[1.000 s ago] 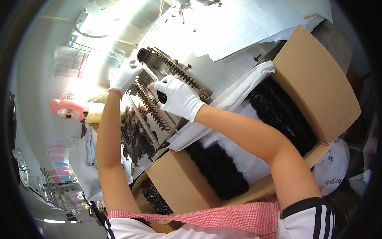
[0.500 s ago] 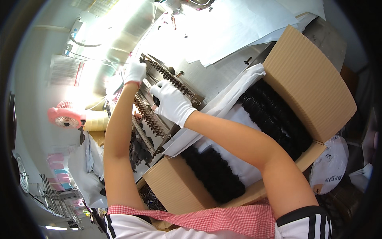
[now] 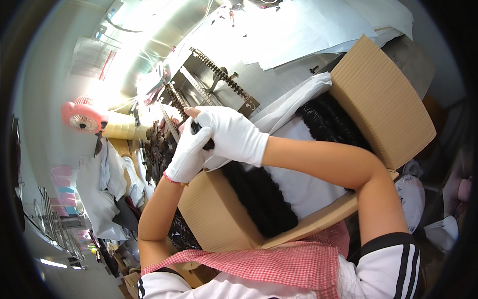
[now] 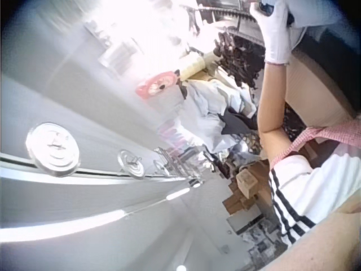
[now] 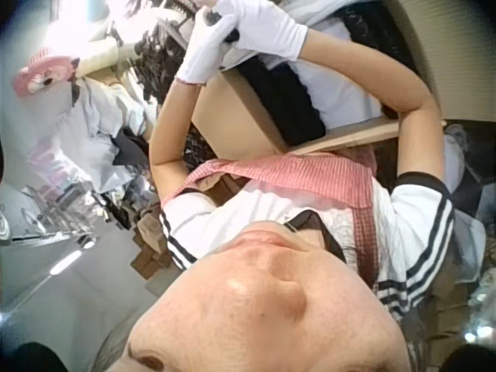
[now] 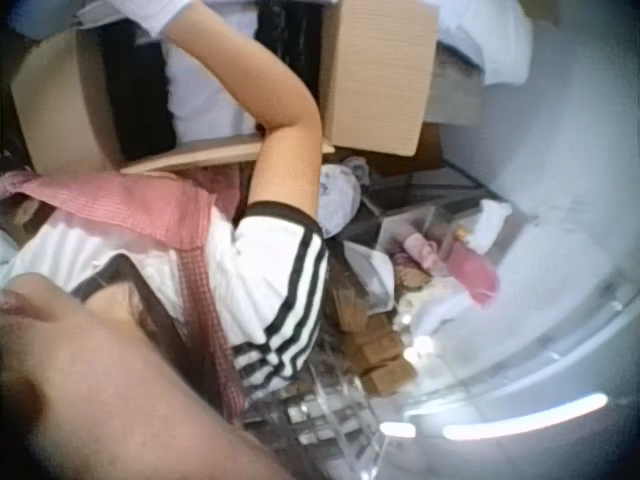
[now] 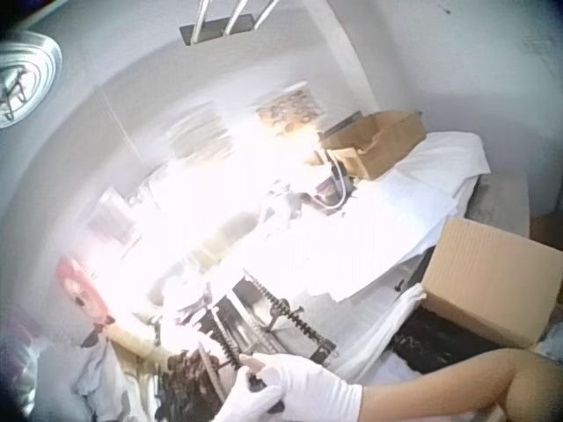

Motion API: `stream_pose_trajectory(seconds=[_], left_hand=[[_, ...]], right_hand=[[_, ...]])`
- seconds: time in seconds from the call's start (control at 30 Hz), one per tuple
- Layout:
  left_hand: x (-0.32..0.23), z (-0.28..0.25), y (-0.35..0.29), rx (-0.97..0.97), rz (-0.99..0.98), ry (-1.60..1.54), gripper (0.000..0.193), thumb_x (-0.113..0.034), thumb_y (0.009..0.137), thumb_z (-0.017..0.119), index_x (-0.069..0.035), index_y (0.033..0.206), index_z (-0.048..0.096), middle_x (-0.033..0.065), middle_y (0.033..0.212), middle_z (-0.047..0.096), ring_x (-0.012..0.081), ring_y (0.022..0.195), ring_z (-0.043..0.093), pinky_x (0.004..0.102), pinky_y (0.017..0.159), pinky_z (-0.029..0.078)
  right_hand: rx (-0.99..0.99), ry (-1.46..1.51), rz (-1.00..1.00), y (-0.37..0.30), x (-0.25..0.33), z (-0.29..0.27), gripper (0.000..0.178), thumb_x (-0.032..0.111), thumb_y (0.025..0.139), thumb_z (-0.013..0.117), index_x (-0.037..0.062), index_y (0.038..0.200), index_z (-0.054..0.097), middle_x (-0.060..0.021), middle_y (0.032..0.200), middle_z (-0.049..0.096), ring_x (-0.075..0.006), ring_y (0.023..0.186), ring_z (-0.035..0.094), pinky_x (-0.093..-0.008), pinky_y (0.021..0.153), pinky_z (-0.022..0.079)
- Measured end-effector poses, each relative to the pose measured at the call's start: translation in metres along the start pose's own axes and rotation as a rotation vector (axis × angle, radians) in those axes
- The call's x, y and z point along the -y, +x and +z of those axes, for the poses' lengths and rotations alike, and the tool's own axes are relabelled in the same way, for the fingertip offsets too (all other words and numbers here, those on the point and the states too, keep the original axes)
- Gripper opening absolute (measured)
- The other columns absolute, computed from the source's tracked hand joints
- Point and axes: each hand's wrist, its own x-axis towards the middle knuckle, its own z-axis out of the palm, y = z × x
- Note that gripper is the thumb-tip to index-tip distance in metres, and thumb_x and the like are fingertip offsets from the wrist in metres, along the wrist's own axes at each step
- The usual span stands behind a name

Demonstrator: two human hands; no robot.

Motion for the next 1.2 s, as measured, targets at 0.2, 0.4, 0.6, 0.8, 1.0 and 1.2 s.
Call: stream_pose_trajectory(seconds=[0.2,0.4,0.6,0.8,1.0,1.2], left_hand=[[0.031,0.011,-0.040,0.177,-0.126,-0.153,0.034,-0.006,0.092,0.059,-0.009,0.126,0.051,0.0066,0.104,0.064,0.0166,0.089,0.065,0.0294,0.068,0.054],[0.083,0.011,-0.009,0.310,0.301,0.760,0.020,-0.009,0.083,0.070,-0.003,0.100,0.063,0.0085,0.092,0.066,0.0231,0.085,0.066,0.0342,0.083,0.051],[0.117,0.016,0.016,0.390,0.187,1.064,0.033,-0.029,0.086,0.066,-0.007,0.110,0.066,0.0199,0.102,0.068,0.0381,0.098,0.064,0.0432,0.091,0.049],[0.140,0.032,0.020,0.314,0.054,1.039,0.044,-0.040,0.086,0.069,-0.003,0.110,0.066,0.0221,0.103,0.069,0.0403,0.099,0.065,0.0444,0.088,0.051],[0.162,0.045,0.015,0.087,0.216,1.050,0.038,-0.033,0.091,0.063,0.000,0.110,0.066,0.0233,0.101,0.068,0.0435,0.096,0.063,0.0479,0.088,0.050],[0.155,0.043,0.001,-0.024,0.312,0.842,0.036,-0.027,0.096,0.055,0.005,0.109,0.066,0.0276,0.110,0.065,0.0459,0.105,0.060,0.0473,0.095,0.046]], right_hand=[[0.218,0.036,-0.131,-0.001,-0.035,-0.072,0.081,0.026,0.064,0.089,0.0028,0.133,0.054,-0.0176,0.134,0.056,-0.0310,0.117,0.060,-0.0420,0.103,0.047],[0.454,-0.391,0.336,0.066,-0.167,-0.060,0.043,0.022,0.096,0.060,0.0139,0.138,0.055,-0.0175,0.100,0.073,-0.0297,0.094,0.070,-0.0401,0.088,0.053],[0.625,-0.453,0.038,0.111,-0.248,0.024,0.046,0.015,0.094,0.058,0.0150,0.139,0.052,-0.0181,0.104,0.070,-0.0353,0.097,0.067,-0.0418,0.087,0.052],[0.747,-0.610,0.117,0.131,-0.294,0.043,0.035,0.022,0.095,0.056,0.0119,0.128,0.059,-0.0187,0.101,0.071,-0.0356,0.093,0.068,-0.0432,0.085,0.053],[0.801,-0.677,0.154,0.149,-0.321,0.045,0.031,0.028,0.096,0.054,0.0088,0.117,0.066,-0.0194,0.097,0.072,-0.0359,0.089,0.069,-0.0445,0.082,0.054],[-0.007,-0.665,0.014,0.118,-0.235,-0.032,0.029,0.028,0.097,0.053,0.0096,0.113,0.068,-0.0191,0.093,0.072,-0.0359,0.083,0.070,-0.0445,0.075,0.054]])
